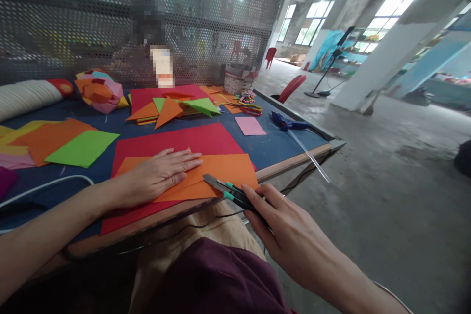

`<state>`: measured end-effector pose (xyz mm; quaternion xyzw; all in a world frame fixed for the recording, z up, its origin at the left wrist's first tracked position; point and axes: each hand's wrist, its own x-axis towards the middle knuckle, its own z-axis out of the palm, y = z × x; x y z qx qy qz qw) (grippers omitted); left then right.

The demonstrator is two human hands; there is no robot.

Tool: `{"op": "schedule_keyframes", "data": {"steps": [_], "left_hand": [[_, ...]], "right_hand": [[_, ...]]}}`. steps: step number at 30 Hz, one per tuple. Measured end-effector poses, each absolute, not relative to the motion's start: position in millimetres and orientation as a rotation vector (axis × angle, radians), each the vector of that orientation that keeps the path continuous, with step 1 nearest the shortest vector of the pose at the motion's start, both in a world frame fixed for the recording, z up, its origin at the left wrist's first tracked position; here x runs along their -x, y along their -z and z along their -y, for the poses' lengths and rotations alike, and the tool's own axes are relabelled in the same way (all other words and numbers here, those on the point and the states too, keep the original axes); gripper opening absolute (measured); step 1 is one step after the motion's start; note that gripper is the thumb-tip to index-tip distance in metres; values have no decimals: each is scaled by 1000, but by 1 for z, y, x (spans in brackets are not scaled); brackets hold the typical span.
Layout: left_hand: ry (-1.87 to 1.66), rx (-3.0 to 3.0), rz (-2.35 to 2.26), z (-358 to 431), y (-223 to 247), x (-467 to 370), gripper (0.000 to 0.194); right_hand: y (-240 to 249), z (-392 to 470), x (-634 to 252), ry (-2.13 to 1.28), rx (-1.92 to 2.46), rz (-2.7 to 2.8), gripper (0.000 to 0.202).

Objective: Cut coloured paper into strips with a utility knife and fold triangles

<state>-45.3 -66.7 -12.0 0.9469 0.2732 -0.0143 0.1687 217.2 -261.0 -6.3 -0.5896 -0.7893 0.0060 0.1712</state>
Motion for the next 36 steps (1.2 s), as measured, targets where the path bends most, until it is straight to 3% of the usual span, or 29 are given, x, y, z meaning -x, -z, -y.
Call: {"op": "schedule_keyframes", "data": {"steps": [36], "left_hand": [[-30, -2703, -753, 74, 6, 44, 53]], "right_hand": [[9, 272, -225, -76, 1686, 2214, 34]]}}
